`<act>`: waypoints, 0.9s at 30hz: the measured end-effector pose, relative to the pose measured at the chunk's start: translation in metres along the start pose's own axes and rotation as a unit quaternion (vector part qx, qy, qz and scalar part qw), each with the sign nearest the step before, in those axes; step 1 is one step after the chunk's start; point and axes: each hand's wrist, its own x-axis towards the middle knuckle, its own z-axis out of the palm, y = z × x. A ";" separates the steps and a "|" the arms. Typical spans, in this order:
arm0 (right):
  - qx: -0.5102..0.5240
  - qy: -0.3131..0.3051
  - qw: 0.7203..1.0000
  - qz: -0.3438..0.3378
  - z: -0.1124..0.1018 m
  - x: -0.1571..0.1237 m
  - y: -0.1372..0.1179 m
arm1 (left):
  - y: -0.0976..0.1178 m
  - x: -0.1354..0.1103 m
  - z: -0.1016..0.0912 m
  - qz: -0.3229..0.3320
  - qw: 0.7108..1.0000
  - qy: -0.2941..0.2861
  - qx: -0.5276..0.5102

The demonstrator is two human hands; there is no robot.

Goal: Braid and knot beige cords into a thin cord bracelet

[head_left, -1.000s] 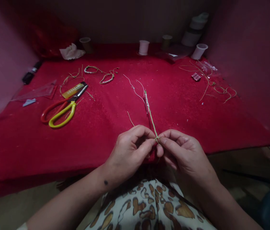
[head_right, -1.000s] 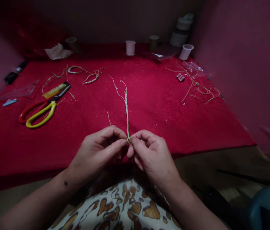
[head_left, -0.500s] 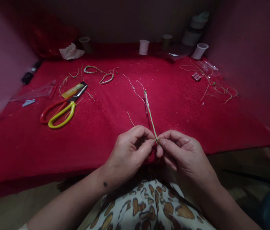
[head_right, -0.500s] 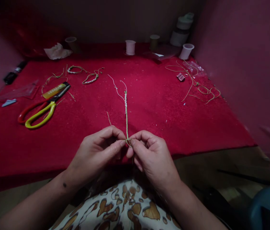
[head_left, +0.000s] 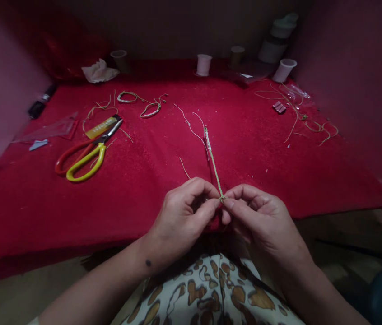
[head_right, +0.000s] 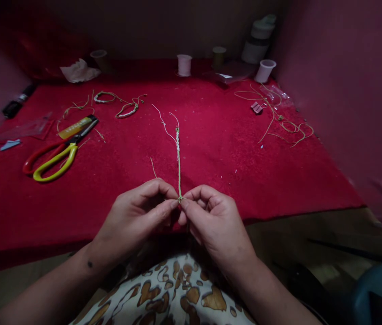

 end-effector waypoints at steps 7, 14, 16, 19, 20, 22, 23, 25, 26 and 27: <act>0.011 -0.006 1.000 -0.002 0.000 -0.001 0.001 | 0.000 0.000 -0.001 0.006 1.000 0.000 0.017; 0.011 -0.005 1.000 -0.018 0.001 -0.002 0.001 | 0.002 0.000 -0.001 0.009 1.000 -0.003 0.007; 0.016 -0.012 1.000 -0.019 0.001 -0.002 0.002 | 0.002 -0.001 -0.001 0.012 1.000 -0.005 0.008; 0.022 -0.016 0.999 -0.019 0.000 -0.002 0.003 | 0.002 -0.001 -0.001 0.019 1.000 -0.003 0.016; 0.022 -0.016 0.999 -0.020 0.000 -0.002 0.003 | 0.001 -0.001 -0.001 0.022 1.000 -0.001 0.020; 0.018 -0.015 1.000 -0.021 0.000 -0.002 0.003 | 0.001 -0.001 -0.001 0.029 0.999 0.001 0.024; 0.016 -0.014 1.000 -0.020 0.000 -0.001 0.002 | 0.001 -0.001 -0.001 0.032 0.999 0.001 0.025; 0.013 -0.012 1.000 -0.018 0.000 -0.001 0.002 | 0.000 0.000 -0.001 0.037 0.999 0.000 0.023; 0.012 -0.012 1.000 -0.017 0.000 0.000 0.002 | 0.000 0.000 -0.001 0.039 0.999 -0.001 0.020; 0.011 -0.012 1.000 -0.016 0.000 0.000 0.002 | 0.000 0.000 -0.001 0.040 0.999 -0.002 0.018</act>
